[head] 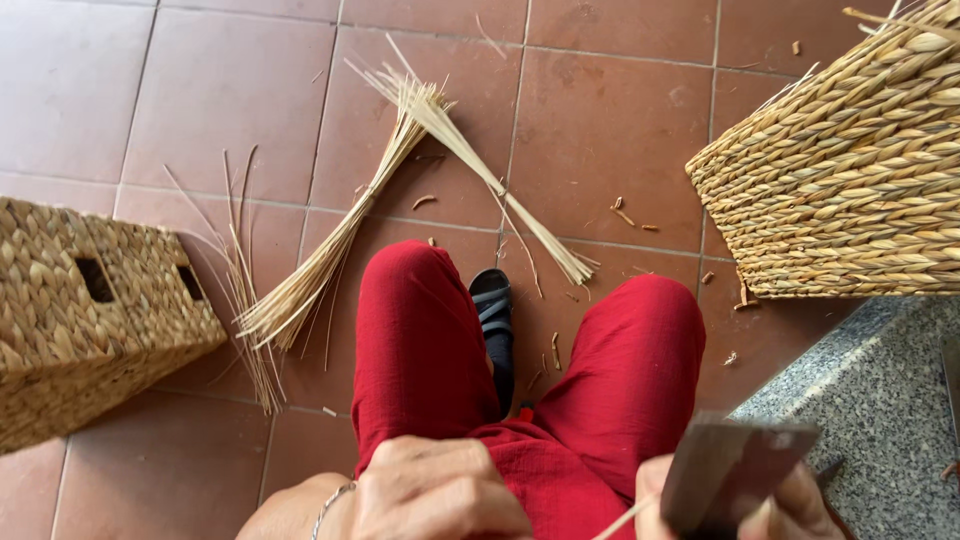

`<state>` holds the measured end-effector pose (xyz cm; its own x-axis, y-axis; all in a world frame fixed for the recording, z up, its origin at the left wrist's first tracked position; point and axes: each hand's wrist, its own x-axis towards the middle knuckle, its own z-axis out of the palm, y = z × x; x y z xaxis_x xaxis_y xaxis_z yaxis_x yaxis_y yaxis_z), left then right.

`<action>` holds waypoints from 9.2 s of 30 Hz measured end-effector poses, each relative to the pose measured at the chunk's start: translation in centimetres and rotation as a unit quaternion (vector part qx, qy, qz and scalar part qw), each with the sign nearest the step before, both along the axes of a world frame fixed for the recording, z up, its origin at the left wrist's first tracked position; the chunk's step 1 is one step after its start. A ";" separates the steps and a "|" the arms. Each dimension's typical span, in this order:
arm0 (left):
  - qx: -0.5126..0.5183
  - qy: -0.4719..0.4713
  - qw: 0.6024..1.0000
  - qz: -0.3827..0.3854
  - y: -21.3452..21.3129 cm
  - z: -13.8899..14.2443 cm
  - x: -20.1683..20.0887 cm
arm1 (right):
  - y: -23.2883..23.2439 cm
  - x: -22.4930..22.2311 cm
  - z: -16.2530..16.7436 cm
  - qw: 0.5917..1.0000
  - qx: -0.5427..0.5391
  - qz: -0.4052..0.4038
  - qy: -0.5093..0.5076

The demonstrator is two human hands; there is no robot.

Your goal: The person sits on a tiled floor and uses a knife to split and shave thin strips from bundles of dried plant material. They repeatedly select a strip, run the blade along its length to thin it, and place the finished piece aside.

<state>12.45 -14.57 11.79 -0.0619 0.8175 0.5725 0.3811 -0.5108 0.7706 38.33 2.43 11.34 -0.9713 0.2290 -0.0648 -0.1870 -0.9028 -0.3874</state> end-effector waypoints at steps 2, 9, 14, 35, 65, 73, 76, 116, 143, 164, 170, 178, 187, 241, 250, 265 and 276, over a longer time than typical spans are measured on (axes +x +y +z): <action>-0.029 -0.039 0.998 -0.031 0.5 0.9 -0.6 | 1.2 -0.5 0.3 0.980 0.180 -0.085 -0.029; -0.148 -0.032 0.986 0.061 1.2 1.6 -0.9 | 5.2 -4.2 -2.1 0.980 0.145 -0.129 -0.044; -0.211 -0.027 0.967 0.141 1.4 -0.1 -1.9 | 8.2 -5.8 -4.4 0.976 0.146 -0.153 -0.045; -0.188 -0.009 0.970 0.157 1.5 -0.7 -1.4 | 0.1 -7.0 -3.7 0.967 0.223 0.059 -0.106; -0.296 0.033 0.908 0.296 0.6 -7.0 -7.4 | 8.4 -15.3 -14.0 0.982 0.112 0.027 -0.149; -0.299 -0.065 0.920 0.245 1.2 -10.0 -8.4 | 11.4 -16.2 -17.7 0.984 0.092 0.023 -0.151; -0.225 -0.055 0.949 0.215 1.9 -10.5 -9.5 | 12.2 -16.7 -18.9 0.982 0.111 0.024 -0.149; -0.205 -0.171 0.950 0.163 11.3 -17.8 -12.9 | 11.3 -21.3 -12.3 0.969 0.219 0.031 -0.113; -0.199 -0.440 0.857 0.178 10.9 -17.9 -10.2 | 8.2 -22.0 -13.8 0.939 0.306 0.076 -0.138; -0.338 -0.088 0.903 0.250 8.8 -18.8 -10.9 | 10.6 -22.4 -18.0 0.965 0.173 0.129 -0.151; -0.323 -0.064 0.911 0.248 8.6 -18.3 -10.3 | 10.2 -23.3 -17.5 0.956 0.175 0.124 -0.200; -0.313 -0.080 0.916 0.240 8.4 -18.4 -10.0 | 10.5 -23.4 -17.2 0.950 0.151 0.115 -0.249; -0.345 -0.074 0.903 0.246 8.0 -17.9 -9.4 | 10.4 -23.3 -16.1 0.940 0.163 0.088 -0.285; -0.317 -0.039 0.942 0.107 13.2 -18.4 -12.7 | 6.3 -19.6 -19.0 0.898 0.289 0.212 -0.257; -0.215 -0.142 0.946 0.197 13.7 -18.4 -10.4 | 5.3 -18.9 -21.2 0.834 0.335 0.283 -0.336; -0.244 -0.455 0.772 0.371 15.6 -26.1 -17.0 | 10.3 -20.5 -26.0 0.638 0.558 0.035 -0.530; -0.457 -0.630 0.552 0.300 18.5 -34.0 -9.6 | 14.2 -23.7 -30.2 0.472 0.721 0.003 -0.507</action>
